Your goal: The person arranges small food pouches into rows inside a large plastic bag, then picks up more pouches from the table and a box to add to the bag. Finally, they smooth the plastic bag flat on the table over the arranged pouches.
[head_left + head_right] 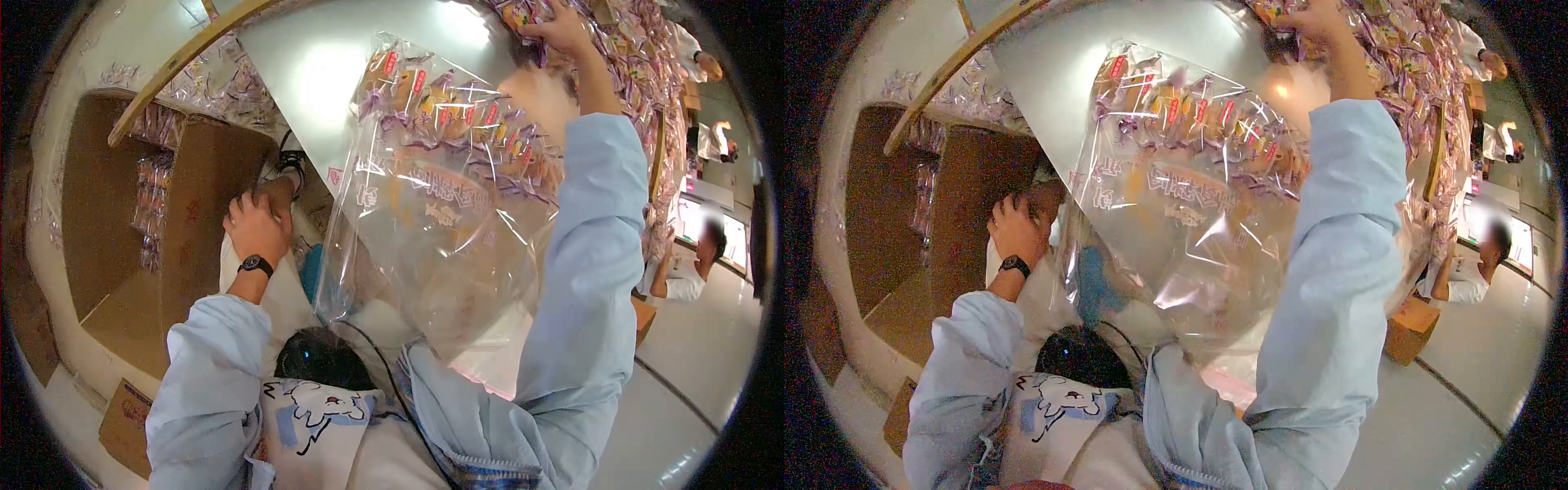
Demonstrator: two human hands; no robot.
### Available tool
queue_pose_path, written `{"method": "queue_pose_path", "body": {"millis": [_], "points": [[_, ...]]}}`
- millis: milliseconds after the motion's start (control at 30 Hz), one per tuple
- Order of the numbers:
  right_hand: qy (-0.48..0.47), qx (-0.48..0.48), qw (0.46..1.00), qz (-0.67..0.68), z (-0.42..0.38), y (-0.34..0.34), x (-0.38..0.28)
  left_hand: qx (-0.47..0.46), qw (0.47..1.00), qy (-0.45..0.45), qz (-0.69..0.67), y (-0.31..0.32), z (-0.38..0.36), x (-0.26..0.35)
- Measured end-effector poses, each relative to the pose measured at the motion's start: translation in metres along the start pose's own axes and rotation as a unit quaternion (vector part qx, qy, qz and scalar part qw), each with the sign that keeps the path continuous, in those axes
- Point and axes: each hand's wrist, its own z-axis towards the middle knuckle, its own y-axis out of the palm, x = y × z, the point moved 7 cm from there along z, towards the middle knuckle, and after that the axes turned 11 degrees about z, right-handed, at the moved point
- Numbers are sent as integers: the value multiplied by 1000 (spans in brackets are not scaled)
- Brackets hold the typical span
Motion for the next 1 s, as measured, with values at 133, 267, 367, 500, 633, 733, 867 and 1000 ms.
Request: {"method": "queue_pose_path", "body": {"millis": [133, 267, 367, 500, 633, 733, 867, 1000], "points": [[31, 6, 992, 120, -21, 2, -2, -19, 1000, -1, 10, -1, -3, 1], [16, 39, 986, 159, -48, -3, -14, 0, 1000, -10, 23, -1, -6, -1], [-72, 123, 989, 38, -69, -20, -26, 21, 999, -2, 27, 4, -7, 1], [-17, 142, 989, 48, -123, -55, -42, 24, 999, 1, 41, 1, -17, 10], [-143, 218, 965, 22, -164, -86, -6, 10, 999, 4, 31, 0, -22, 9], [-197, 197, 958, 71, -226, -126, -4, 10, 1000, 16, 19, 2, -26, 5], [-212, 258, 943, 8, -344, -182, -19, -6, 999, 20, 25, 4, -38, -2], [-171, 292, 941, -7, -483, -198, -16, -46, 999, 14, 8, -2, -47, -4]]}}
